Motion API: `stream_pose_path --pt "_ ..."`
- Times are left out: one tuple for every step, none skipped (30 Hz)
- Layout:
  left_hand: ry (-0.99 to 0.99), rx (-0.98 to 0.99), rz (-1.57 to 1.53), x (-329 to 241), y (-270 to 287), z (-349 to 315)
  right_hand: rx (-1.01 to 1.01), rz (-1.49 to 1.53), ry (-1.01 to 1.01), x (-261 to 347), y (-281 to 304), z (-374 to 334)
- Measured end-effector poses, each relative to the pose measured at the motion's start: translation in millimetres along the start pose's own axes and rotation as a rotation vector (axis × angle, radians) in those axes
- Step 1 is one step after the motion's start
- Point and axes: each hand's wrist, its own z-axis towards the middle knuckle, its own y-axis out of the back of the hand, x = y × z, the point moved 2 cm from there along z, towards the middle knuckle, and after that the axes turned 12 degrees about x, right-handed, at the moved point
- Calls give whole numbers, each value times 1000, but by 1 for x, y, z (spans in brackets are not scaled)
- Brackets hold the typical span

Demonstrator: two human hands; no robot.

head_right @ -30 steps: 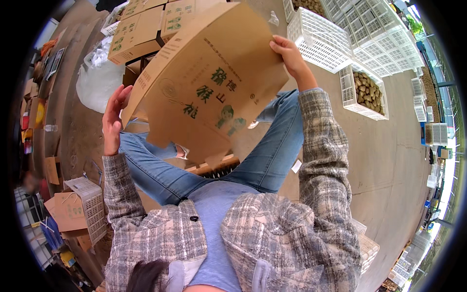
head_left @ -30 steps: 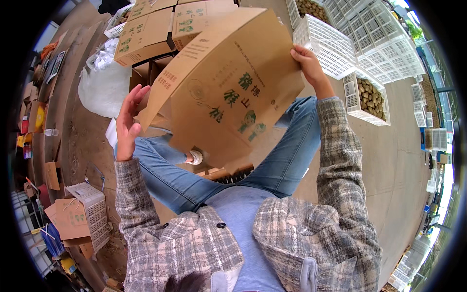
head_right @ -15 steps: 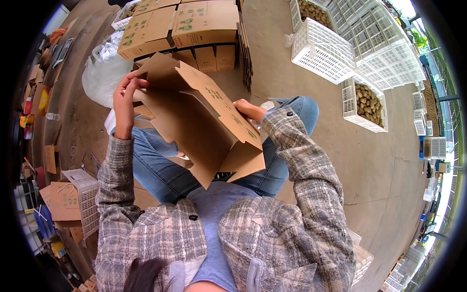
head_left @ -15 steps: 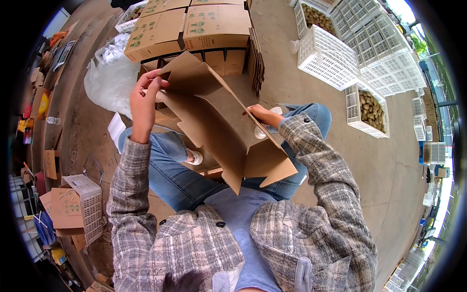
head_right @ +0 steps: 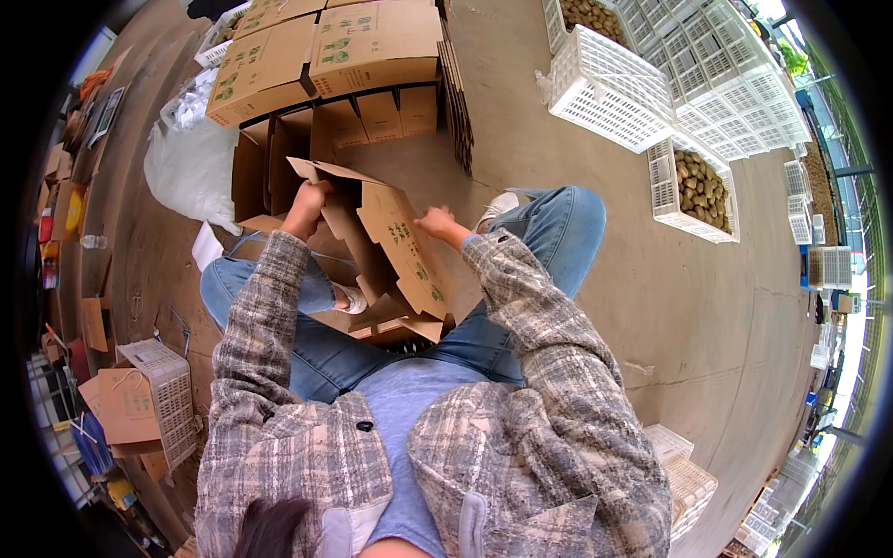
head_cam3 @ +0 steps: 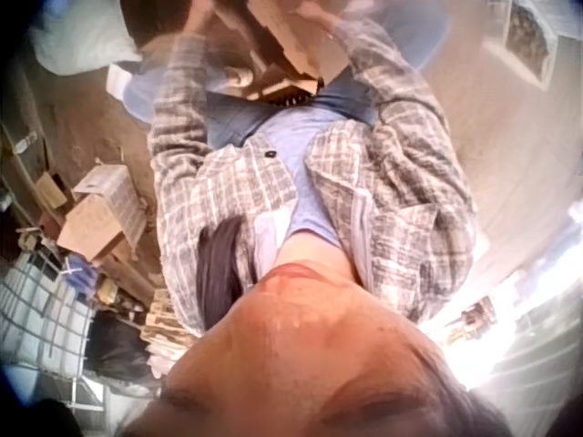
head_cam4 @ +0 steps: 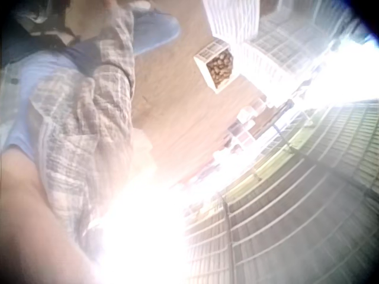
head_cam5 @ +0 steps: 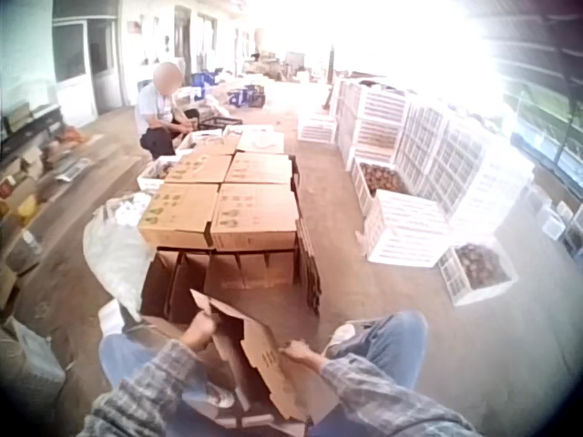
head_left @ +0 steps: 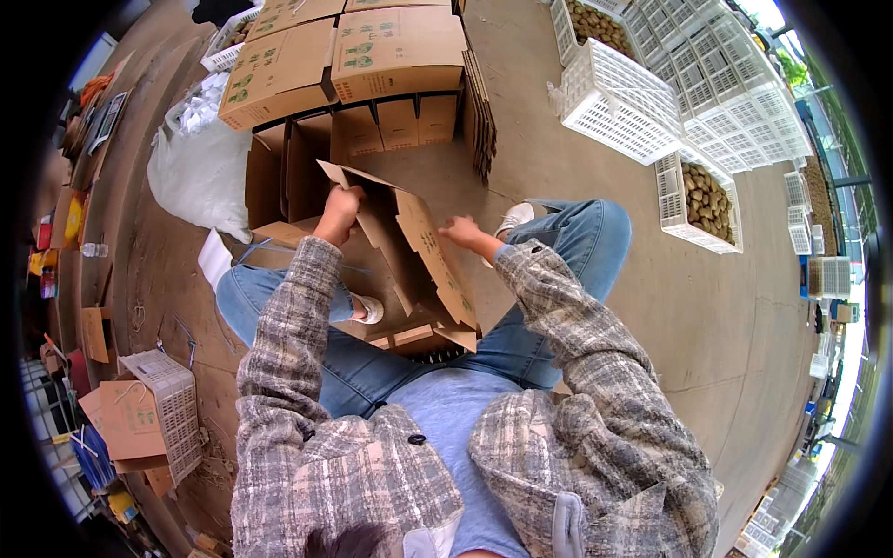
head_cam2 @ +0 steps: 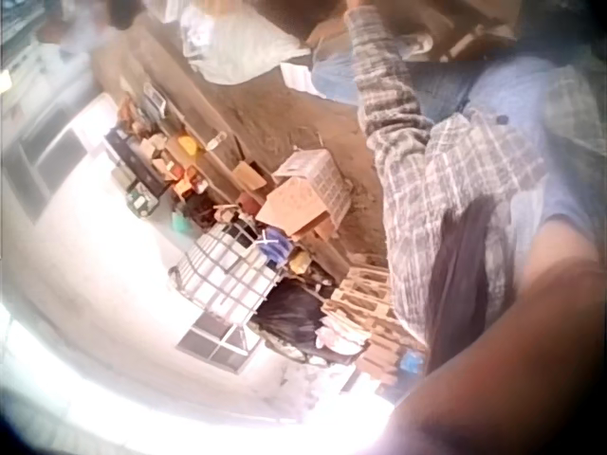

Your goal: The person sits on a low stool and folds flat cardboard sheets into small boxes. They repeatedly pick up a sheet, fold the sides and flaps to form the box structure, and place the finished box on a growing stack. The task is performed by hand without tools.

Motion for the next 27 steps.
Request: stream_pose_path --pt "19 -82 55 14 -1 11 -73 154 -47 21 21 -4" --pt "22 -102 29 26 -6 21 -146 303 -96 37 48 -11" --pt "22 -130 -2 36 -8 28 -388 320 102 56 79 -30" --pt "18 -164 -35 49 -8 36 -627 329 309 80 115 -55" --pt "40 -226 -26 80 23 54 -536 439 439 129 147 -86" --pt "46 -218 -134 85 15 62 -470 534 513 154 172 -127" --pt "52 -202 -235 85 1 65 -316 443 548 168 181 -158" --pt "58 -201 -334 86 -6 65 -153 358 590 179 179 -181" --pt "74 -193 -366 88 -9 63 -73 126 555 185 165 -197" --pt "89 -181 -397 89 -13 60 -301 -130 647 174 138 -198" --pt "102 -177 -432 91 -14 57 -332 -273 551 164 121 -192" --pt "114 -179 -469 92 -13 52 -359 -414 456 154 106 -185" --pt "181 -270 -501 93 -22 44 -312 -466 402 135 90 -170" --pt "211 -298 -540 101 -24 35 -262 -513 350 118 81 -153" --pt "241 -331 -581 112 -23 26 -158 -463 355 110 82 -143" --pt "261 -368 -623 121 -19 22 -159 -459 422 113 85 -138" --pt "315 -367 -620 137 -2 20 -156 -450 493 119 86 -136" --pt "252 -359 -549 147 26 16 -152 -441 564 125 87 -135" --pt "195 -348 -472 158 58 10 -180 -401 604 127 89 -134" --pt "143 -317 -400 154 62 2 -174 -396 609 124 92 -135" --pt "36 -646 35 152 65 -15 -168 -391 617 121 95 -136" --pt "-89 -926 487 119 51 -39 -171 -388 600 112 99 -138" --pt "-223 -854 612 91 48 -53 -201 -376 623 110 100 -137" --pt "-351 -781 729 66 46 -68 -174 -350 625 109 103 -135" --pt "-355 -799 877 41 38 -84 -145 -324 626 109 107 -132" --pt "-363 -813 1020 15 24 -99 -117 -303 625 107 112 -128" --pt "-374 -827 1164 -7 11 -108 -136 -317 661 101 113 -123"
